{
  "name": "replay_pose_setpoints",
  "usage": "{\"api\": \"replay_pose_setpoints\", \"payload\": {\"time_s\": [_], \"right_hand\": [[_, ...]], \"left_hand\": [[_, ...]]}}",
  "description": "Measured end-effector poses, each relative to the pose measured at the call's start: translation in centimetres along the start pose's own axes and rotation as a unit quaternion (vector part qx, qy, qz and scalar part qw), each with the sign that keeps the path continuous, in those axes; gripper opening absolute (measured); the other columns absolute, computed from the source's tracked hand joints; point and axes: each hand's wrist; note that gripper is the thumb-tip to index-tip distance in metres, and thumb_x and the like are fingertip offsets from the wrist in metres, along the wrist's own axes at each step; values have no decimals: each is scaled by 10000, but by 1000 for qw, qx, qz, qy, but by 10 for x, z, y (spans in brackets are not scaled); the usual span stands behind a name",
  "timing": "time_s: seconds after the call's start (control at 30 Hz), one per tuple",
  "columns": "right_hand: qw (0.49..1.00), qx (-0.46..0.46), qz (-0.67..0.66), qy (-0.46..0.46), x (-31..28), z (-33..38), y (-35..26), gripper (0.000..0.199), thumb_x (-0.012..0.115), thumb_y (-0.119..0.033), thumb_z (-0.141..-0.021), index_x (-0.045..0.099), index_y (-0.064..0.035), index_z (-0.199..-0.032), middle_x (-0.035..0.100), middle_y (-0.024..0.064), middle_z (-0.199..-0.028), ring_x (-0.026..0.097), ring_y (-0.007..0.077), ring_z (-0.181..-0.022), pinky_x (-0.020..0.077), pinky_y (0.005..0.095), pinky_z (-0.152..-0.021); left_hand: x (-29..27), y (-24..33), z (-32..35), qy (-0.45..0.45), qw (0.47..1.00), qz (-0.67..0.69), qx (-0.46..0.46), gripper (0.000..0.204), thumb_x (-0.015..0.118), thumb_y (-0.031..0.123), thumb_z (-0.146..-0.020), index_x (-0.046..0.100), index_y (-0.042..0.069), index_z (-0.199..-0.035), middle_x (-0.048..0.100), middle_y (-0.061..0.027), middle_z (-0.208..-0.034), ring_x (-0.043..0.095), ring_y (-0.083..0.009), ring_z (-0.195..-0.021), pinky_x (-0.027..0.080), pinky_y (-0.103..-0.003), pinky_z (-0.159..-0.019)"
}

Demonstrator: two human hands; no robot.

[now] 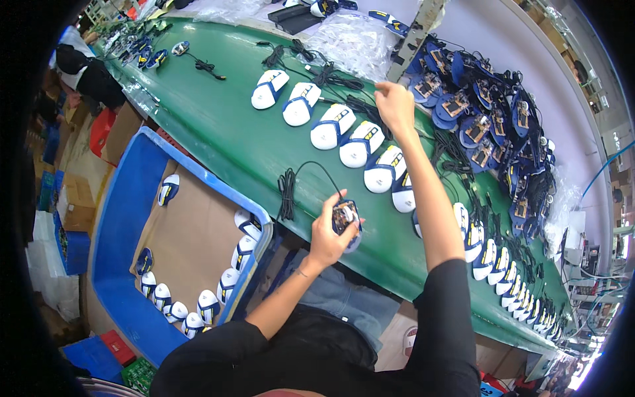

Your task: The person assembles computer mice by picking up mouse bases and top shells from the assembly table, fitting light diffuser strips into the bases, and snapping the top shells onto the bases by hand.

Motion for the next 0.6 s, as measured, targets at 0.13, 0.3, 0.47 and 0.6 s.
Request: {"api": "replay_pose_setpoints", "payload": {"time_s": [0.13, 0.3, 0.47, 0.6], "right_hand": [[994, -15, 108, 25, 39, -71, 48, 246, 650, -143, -783, 730, -65, -1002, 679, 249, -896, 673, 387, -863, 530, 435, -818], [979, 17, 201, -39, 67, -105, 26, 267, 625, -219, -800, 710, -5, -936, 660, 277, -997, 646, 437, -954, 529, 474, -837], [975, 64, 209, -50, 58, -106, 31, 301, 597, -213, -793, 706, -27, -1004, 660, 271, -1024, 648, 431, -964, 525, 470, -847], [987, 58, 152, -5, 44, -89, 40, 291, 593, -206, -789, 719, -83, -1021, 674, 241, -1005, 648, 414, -964, 515, 479, -859]], "left_hand": [[10, -9, -2, -11, 1000, 11, -7, 577, 606, -56, -825, 382, -22, -1357, 652, -132, -972, 709, -211, -856, 559, -306, -744], [-8, 5, -8, 4, 978, 175, -115, 585, 581, -87, -840, 352, -7, -1373, 625, -144, -1057, 691, -257, -917, 560, -334, -806], [-5, 12, -16, 37, 932, 317, -171, 596, 601, -94, -847, 293, -7, -1349, 572, -185, -1104, 672, -310, -964, 566, -368, -835], [2, 8, -17, 41, 911, 367, -183, 581, 644, -90, -824, 326, -26, -1305, 570, -230, -1165, 666, -324, -978, 566, -390, -851]]}}
Point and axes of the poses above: each hand's wrist, its own z-axis away from the middle knuckle, its own x-axis out of the palm, y = z × x
